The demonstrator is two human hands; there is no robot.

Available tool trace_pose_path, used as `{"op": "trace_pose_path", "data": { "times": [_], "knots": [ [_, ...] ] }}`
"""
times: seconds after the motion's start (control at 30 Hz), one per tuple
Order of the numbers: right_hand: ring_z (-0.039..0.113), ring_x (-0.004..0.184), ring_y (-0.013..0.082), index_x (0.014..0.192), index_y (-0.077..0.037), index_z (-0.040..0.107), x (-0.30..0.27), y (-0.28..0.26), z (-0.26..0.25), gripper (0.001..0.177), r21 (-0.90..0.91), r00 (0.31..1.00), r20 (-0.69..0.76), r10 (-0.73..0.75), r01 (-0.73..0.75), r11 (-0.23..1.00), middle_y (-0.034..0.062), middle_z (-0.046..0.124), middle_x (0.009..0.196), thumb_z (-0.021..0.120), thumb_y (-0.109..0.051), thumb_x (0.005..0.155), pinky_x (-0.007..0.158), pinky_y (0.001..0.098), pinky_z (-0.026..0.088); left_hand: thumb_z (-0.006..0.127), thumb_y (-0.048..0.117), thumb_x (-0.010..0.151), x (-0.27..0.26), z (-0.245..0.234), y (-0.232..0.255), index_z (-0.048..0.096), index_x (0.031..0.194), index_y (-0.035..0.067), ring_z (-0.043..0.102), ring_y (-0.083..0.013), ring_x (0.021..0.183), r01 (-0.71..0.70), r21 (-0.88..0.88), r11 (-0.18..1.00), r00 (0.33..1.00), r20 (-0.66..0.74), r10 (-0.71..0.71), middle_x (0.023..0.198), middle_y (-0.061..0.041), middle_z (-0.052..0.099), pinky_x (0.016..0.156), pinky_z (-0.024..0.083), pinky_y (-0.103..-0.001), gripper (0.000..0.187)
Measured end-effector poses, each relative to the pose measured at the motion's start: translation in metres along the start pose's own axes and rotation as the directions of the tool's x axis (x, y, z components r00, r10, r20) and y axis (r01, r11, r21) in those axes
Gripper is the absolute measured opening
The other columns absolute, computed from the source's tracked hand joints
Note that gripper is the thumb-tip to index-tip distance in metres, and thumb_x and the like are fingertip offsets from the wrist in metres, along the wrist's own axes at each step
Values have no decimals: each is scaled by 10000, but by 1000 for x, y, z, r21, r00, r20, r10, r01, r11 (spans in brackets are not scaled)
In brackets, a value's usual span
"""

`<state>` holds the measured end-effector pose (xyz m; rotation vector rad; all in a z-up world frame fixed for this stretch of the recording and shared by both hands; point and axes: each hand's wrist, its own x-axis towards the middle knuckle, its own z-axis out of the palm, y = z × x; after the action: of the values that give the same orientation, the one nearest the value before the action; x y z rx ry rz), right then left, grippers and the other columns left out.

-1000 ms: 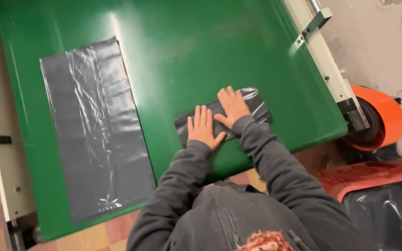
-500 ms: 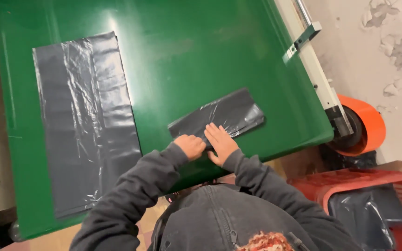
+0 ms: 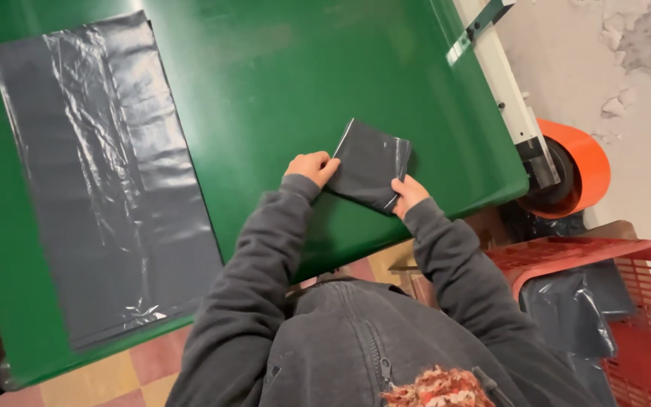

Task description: Folding plastic bags coming off a conveyor belt and placing them into a collection crate.

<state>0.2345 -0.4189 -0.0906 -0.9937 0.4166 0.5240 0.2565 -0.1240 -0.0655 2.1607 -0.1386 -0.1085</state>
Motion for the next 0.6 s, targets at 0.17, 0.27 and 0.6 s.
{"op": "trace_pose_path", "data": {
  "times": [0.17,0.27,0.6],
  "knots": [
    [676,1058,306,1416,-30,464,-20,-21,-9,437,-200,999,-20,48,-51,978,130,626,1278,525,-89,987,904,488,560,676,450,914,-17,14,18,697,847,113,689,-353,768,155,35,987,971,-189,-146,786,-121,713,697,535,-463,344],
    [687,894,276,1393,-24,465,-42,-29,-4,462,-424,974,-190,-122,31,905,135,633,1132,602,-93,957,793,472,592,716,405,888,-45,-11,33,636,949,84,689,-324,794,92,-156,984,949,-284,-134,854,-117,677,723,549,-431,336],
    [394,1436,471,1461,-9,443,-122,137,262,958,-307,350,935,61,882,-358,249,479,1491,860,-397,690,1196,582,309,808,643,655,-341,-174,-33,524,1420,66,314,-357,1502,11,514,858,948,-279,155,1541,-142,452,1110,294,-696,1000]
  ]
}}
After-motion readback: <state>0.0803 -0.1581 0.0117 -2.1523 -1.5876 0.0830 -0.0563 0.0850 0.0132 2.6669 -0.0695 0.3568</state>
